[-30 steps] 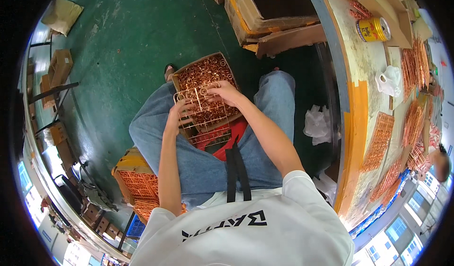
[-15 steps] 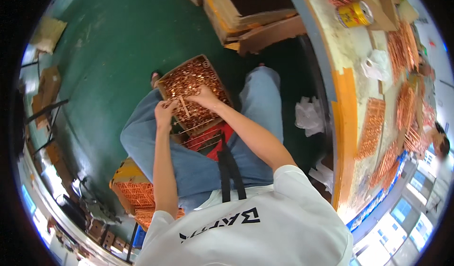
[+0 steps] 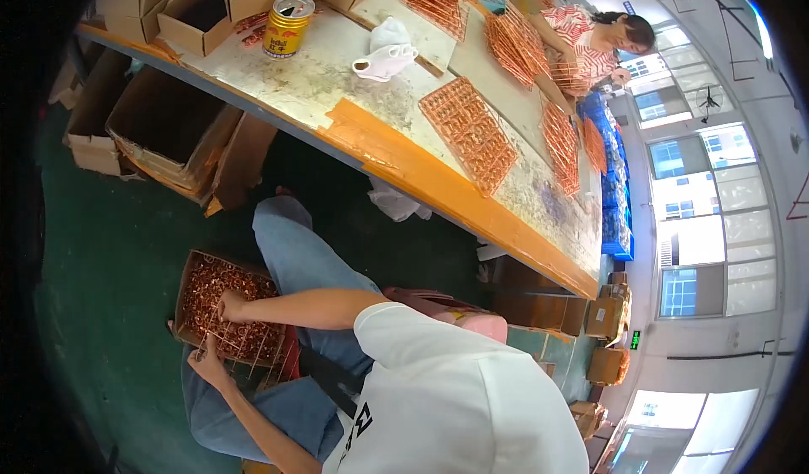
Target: The person picks up copper grid frames one at a time, places them over a tray of small metal components, and presses them down by hand to insert the components into the grid holes before setting the finished pieces aside on a table.
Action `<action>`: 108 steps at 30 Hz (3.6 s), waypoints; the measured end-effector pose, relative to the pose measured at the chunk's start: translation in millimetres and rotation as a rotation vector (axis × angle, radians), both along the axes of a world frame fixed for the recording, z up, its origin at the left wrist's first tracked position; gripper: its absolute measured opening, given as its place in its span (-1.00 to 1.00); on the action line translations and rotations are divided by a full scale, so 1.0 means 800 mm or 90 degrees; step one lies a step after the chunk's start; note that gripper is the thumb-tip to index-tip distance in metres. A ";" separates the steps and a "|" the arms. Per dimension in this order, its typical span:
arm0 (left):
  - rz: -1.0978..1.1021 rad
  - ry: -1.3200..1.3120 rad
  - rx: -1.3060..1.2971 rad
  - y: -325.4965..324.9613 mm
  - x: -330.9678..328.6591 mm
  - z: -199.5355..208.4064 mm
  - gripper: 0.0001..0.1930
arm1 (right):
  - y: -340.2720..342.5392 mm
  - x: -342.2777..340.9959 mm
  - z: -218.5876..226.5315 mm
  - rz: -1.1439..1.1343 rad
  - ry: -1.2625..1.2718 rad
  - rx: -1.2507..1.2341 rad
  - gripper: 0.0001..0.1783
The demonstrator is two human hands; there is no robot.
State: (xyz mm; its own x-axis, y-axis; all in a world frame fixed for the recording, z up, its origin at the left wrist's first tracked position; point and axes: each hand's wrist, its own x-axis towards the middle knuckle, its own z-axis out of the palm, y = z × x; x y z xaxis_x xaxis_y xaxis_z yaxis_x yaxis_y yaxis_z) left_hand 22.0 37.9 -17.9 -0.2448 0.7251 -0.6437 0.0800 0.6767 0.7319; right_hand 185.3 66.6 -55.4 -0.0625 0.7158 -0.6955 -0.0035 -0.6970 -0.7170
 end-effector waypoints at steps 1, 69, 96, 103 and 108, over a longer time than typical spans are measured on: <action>-0.030 0.040 0.030 0.001 0.002 -0.005 -0.40 | 0.000 0.001 0.000 -0.016 -0.033 -0.040 -0.90; -1.026 0.302 0.857 -0.178 0.623 0.341 -0.31 | -0.596 0.905 0.399 -0.889 -0.727 0.229 -0.67; -0.371 -0.382 0.079 -0.081 0.238 0.373 -0.33 | -0.194 0.299 0.416 -0.149 0.156 0.297 -0.48; 0.003 0.020 0.198 -0.061 0.033 0.202 -0.74 | -0.053 0.059 0.193 0.161 -0.087 0.309 -0.71; -0.034 0.163 0.183 -0.056 -0.030 0.085 -0.70 | -0.026 0.008 0.124 0.065 0.309 0.065 -0.82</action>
State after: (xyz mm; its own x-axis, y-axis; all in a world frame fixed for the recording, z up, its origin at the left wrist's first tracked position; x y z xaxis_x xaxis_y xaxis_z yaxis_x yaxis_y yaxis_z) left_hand -2.0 -6.5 50.1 -0.3277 0.8834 -0.3350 0.3144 0.4363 0.8431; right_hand 192.0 45.5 43.5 -0.4351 0.7521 -0.4951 -0.2892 -0.6374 -0.7142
